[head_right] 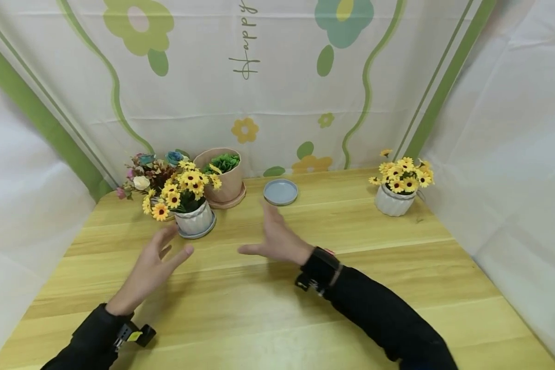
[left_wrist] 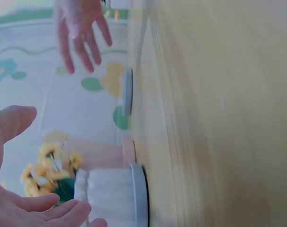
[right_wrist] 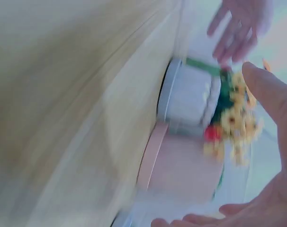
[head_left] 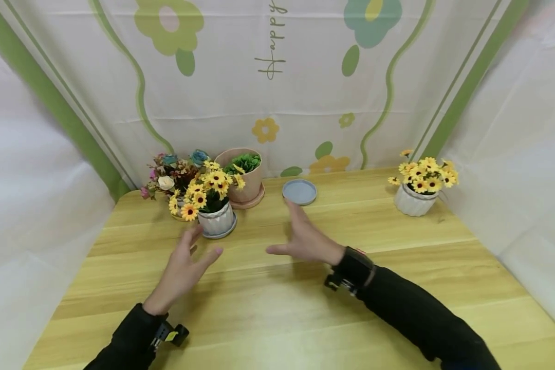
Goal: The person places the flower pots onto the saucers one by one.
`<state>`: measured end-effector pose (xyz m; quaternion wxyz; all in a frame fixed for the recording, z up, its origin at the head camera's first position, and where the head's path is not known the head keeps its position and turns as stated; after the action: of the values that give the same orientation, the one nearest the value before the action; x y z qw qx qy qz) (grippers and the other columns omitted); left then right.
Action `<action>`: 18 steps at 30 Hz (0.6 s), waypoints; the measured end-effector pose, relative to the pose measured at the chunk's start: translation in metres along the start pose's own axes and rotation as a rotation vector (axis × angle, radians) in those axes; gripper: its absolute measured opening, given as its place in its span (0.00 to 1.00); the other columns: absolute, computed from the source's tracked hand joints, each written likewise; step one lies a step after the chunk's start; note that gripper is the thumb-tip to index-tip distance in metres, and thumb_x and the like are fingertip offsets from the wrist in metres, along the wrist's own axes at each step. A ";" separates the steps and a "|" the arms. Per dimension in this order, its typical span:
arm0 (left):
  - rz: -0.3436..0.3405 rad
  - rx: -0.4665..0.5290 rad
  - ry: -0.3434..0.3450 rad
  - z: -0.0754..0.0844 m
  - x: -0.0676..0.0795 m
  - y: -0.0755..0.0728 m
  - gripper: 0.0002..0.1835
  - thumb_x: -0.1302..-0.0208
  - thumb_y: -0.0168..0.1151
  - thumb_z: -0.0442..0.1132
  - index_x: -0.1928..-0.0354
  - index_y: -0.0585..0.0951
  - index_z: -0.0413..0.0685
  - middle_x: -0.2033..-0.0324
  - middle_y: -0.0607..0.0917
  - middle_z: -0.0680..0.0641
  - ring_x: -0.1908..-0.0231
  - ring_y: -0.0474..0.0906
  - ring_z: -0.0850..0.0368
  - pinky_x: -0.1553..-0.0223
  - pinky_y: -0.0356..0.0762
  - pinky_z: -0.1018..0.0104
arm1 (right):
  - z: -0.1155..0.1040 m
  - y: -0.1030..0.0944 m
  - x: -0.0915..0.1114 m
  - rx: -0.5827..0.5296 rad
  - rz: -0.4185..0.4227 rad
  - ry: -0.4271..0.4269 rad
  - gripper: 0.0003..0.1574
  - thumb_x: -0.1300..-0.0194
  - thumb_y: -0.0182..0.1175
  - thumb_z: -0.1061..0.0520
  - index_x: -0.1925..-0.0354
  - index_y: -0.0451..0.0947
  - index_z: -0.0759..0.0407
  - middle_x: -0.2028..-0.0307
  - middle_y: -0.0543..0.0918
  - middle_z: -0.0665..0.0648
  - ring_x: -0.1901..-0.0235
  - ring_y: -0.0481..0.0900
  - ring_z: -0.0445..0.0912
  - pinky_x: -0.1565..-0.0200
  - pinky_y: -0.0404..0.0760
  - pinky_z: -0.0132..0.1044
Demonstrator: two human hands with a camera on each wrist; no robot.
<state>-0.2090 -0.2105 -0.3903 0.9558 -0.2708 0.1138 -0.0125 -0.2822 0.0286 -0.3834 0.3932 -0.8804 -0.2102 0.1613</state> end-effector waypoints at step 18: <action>-0.131 0.019 -0.024 0.035 -0.094 0.099 0.52 0.43 0.62 0.64 0.26 0.43 0.59 0.29 0.51 0.48 0.31 0.49 0.49 0.37 0.55 0.56 | 0.189 -0.160 0.124 -0.101 0.499 0.465 0.83 0.51 0.66 0.28 0.30 0.13 0.54 0.30 0.27 0.69 0.32 0.36 0.66 0.39 0.46 0.65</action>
<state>-0.2964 -0.0998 -0.3932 0.9568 -0.2686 0.0841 -0.0728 -0.2999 0.3047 -0.3972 0.3350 -0.9362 0.0992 0.0370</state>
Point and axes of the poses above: each hand's wrist, its own x-axis away from the middle knuckle, its own y-axis out of the palm, z = x × y, the point moved 10 cm from there along -x, towards the middle knuckle
